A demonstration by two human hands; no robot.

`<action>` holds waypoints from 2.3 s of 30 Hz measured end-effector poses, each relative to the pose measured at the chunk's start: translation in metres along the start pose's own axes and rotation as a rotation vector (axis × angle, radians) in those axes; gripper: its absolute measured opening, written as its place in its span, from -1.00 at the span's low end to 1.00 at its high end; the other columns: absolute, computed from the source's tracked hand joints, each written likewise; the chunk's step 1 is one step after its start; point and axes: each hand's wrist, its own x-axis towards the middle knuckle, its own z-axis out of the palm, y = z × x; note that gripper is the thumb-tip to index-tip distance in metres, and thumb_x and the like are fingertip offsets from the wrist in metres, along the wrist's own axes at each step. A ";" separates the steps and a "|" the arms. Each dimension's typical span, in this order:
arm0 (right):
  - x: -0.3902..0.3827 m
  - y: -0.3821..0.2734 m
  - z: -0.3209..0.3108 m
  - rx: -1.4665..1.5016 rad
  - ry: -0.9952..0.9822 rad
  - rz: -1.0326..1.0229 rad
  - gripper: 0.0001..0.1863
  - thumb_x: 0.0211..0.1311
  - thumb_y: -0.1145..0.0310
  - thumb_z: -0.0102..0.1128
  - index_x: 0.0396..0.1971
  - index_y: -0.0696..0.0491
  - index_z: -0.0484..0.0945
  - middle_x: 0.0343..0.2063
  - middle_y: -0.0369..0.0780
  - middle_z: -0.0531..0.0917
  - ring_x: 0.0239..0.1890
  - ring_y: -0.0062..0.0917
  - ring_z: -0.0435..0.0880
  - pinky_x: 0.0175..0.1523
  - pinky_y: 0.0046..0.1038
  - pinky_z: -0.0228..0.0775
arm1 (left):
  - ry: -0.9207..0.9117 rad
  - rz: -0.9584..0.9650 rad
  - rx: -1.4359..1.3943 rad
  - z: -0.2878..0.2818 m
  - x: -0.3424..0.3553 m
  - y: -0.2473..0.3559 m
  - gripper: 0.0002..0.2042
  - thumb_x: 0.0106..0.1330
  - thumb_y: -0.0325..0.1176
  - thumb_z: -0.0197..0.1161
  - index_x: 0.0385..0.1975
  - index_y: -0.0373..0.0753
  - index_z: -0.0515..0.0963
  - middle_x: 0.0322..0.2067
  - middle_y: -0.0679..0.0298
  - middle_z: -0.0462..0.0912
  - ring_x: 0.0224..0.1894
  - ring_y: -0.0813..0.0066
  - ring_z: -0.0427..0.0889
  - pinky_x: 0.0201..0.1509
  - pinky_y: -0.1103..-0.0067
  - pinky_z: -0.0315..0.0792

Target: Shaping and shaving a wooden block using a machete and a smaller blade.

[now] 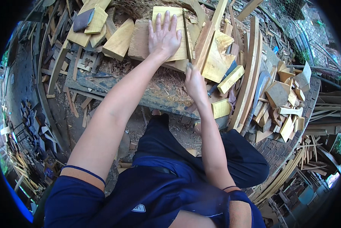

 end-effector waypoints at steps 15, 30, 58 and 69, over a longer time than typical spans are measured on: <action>0.001 -0.014 0.004 -0.008 -0.012 0.030 -0.66 0.46 0.26 -0.18 -0.26 0.28 0.39 -0.40 0.27 0.57 -0.21 0.19 0.55 -0.14 0.01 0.39 | 0.020 -0.002 -0.108 0.002 -0.001 -0.007 -0.41 0.42 0.00 -0.26 0.43 -0.02 0.04 0.47 0.29 -0.09 0.50 0.22 -0.20 0.51 0.14 -0.36; 0.000 -0.015 0.001 -0.020 -0.053 0.089 -0.63 0.47 0.20 -0.20 -0.22 0.28 0.37 -0.38 0.29 0.57 -0.20 0.21 0.55 -0.09 0.05 0.37 | -0.027 0.029 -0.028 -0.005 -0.002 -0.005 -0.43 0.43 0.02 -0.27 0.43 0.05 0.04 0.47 0.37 -0.10 0.50 0.29 -0.17 0.51 0.16 -0.30; -0.014 -0.027 0.005 -0.233 0.226 0.012 -0.69 0.43 0.26 -0.16 -0.41 0.17 0.40 -0.59 0.13 0.60 -0.49 0.08 0.63 -0.40 0.01 0.47 | -0.007 0.019 -0.097 -0.001 -0.004 -0.002 -0.43 0.43 0.03 -0.25 0.43 0.09 0.04 0.47 0.40 -0.09 0.50 0.31 -0.16 0.48 0.09 -0.20; -0.043 -0.021 0.012 -0.230 0.201 0.025 -0.75 0.42 0.26 -0.14 -0.35 0.13 0.36 -0.66 0.09 0.60 -0.54 0.02 0.65 -0.47 0.02 0.47 | 0.032 0.032 -0.138 0.006 -0.004 -0.009 -0.43 0.44 0.00 -0.26 0.43 0.03 0.03 0.47 0.36 -0.11 0.50 0.28 -0.19 0.46 -0.03 -0.25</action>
